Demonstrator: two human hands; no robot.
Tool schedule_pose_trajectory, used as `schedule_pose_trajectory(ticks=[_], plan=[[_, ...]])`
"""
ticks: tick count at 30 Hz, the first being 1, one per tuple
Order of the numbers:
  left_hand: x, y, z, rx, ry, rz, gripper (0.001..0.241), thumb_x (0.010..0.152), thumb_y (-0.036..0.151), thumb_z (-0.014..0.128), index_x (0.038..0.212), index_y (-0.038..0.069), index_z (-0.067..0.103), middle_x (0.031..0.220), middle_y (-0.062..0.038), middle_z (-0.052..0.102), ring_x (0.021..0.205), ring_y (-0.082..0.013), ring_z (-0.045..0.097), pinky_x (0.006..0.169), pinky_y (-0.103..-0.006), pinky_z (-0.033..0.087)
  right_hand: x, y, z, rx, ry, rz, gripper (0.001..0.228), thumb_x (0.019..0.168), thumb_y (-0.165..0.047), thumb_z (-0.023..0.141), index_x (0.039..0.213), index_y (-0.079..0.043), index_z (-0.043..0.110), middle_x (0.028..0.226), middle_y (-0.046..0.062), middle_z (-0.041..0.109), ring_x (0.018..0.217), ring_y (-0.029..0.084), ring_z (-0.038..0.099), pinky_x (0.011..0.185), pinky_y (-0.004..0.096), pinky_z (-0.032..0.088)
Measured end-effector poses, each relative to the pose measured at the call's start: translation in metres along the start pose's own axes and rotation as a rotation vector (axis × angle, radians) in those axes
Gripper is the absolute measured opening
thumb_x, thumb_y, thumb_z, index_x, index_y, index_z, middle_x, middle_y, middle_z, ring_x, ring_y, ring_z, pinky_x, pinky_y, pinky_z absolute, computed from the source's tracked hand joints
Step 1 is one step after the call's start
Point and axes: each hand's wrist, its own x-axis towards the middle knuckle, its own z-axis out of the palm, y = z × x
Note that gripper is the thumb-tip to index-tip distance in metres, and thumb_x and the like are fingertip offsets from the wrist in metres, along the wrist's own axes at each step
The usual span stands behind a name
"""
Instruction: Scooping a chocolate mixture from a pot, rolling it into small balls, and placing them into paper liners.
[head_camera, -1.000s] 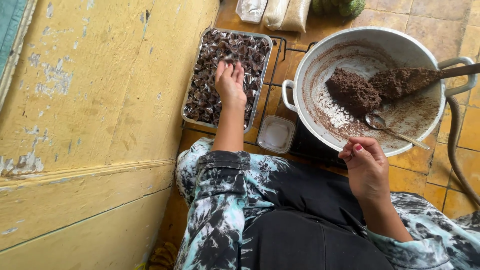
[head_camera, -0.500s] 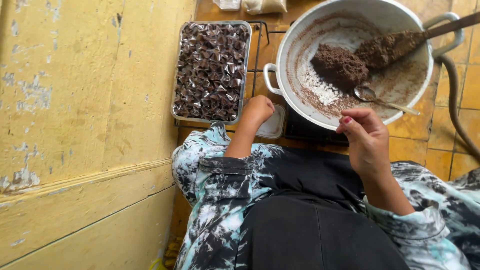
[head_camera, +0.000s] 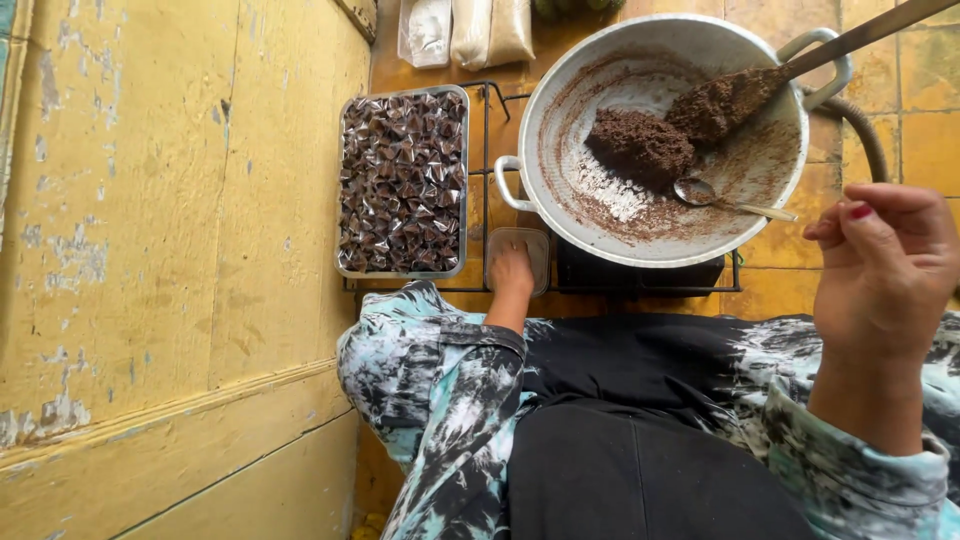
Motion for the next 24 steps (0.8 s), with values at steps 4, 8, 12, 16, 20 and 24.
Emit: schedule_pose_trajectory(ticks=[4, 8, 12, 16, 20, 24], plan=[[0.001, 0.01, -0.065, -0.005, -0.293, -0.062, 0.027, 0.1, 0.006, 0.055, 0.127, 0.01, 0.058, 0.118, -0.017, 0.057, 0.108, -0.0373, 0.06, 0.079, -0.0481, 0.056, 0.009, -0.004, -0.001, -0.02, -0.002, -0.03, 0.008, 0.112, -0.007, 0.064, 0.118, -0.013, 0.063, 0.099, 0.0, 0.063, 0.088, 0.012, 0.064, 0.087, 0.023, 0.063], [-0.008, 0.007, -0.062, 0.016, -0.128, -0.032, 0.025, 0.1, 0.012, 0.048, 0.113, 0.01, 0.069, 0.113, -0.014, 0.062, 0.105, -0.037, 0.063, 0.076, -0.0543, 0.058, 0.014, -0.004, 0.0, -0.035, 0.018, -0.074, 0.009, 0.109, -0.004, 0.065, 0.116, -0.009, 0.066, 0.099, 0.002, 0.064, 0.086, 0.01, 0.065, 0.081, 0.02, 0.062], [-0.01, 0.012, -0.087, 0.068, -0.233, -0.002, 0.022, 0.094, 0.0, 0.061, 0.113, -0.003, 0.07, 0.126, -0.013, 0.052, 0.115, -0.0399, 0.051, 0.084, -0.0545, 0.056, 0.031, 0.013, -0.007, -0.487, -0.036, -0.354, 0.012, 0.111, 0.012, 0.067, 0.118, 0.002, 0.066, 0.112, 0.014, 0.061, 0.103, 0.02, 0.059, 0.089, 0.027, 0.05], [-0.017, 0.018, -0.102, 0.031, -0.205, 0.006, 0.03, 0.09, 0.001, 0.061, 0.118, 0.008, 0.067, 0.115, -0.016, 0.061, 0.108, -0.039, 0.061, 0.077, -0.0547, 0.058, 0.062, 0.05, -0.02, -0.889, -0.064, -0.39, 0.003, 0.111, 0.004, 0.072, 0.112, 0.003, 0.069, 0.114, 0.017, 0.052, 0.09, 0.026, 0.057, 0.077, 0.036, 0.054], [-0.019, 0.016, -0.106, 0.047, -0.224, -0.001, 0.021, 0.089, 0.001, 0.061, 0.106, 0.005, 0.073, 0.101, -0.017, 0.072, 0.101, -0.0394, 0.067, 0.073, -0.0532, 0.059, 0.088, 0.099, -0.035, -1.377, 0.013, 0.181, 0.041, 0.1, -0.037, 0.071, 0.132, -0.014, 0.06, 0.132, 0.02, 0.05, 0.121, 0.043, 0.046, 0.09, 0.059, 0.044], [-0.032, 0.025, -0.141, 0.013, -0.253, -0.034, 0.022, 0.09, 0.006, 0.058, 0.103, 0.004, 0.076, 0.108, -0.017, 0.066, 0.108, -0.0422, 0.06, 0.081, -0.0554, 0.056, 0.104, 0.14, -0.05, -1.433, 0.041, 0.389, 0.044, 0.095, -0.047, 0.078, 0.117, -0.015, 0.056, 0.111, 0.02, 0.069, 0.102, 0.045, 0.064, 0.077, 0.055, 0.047]])
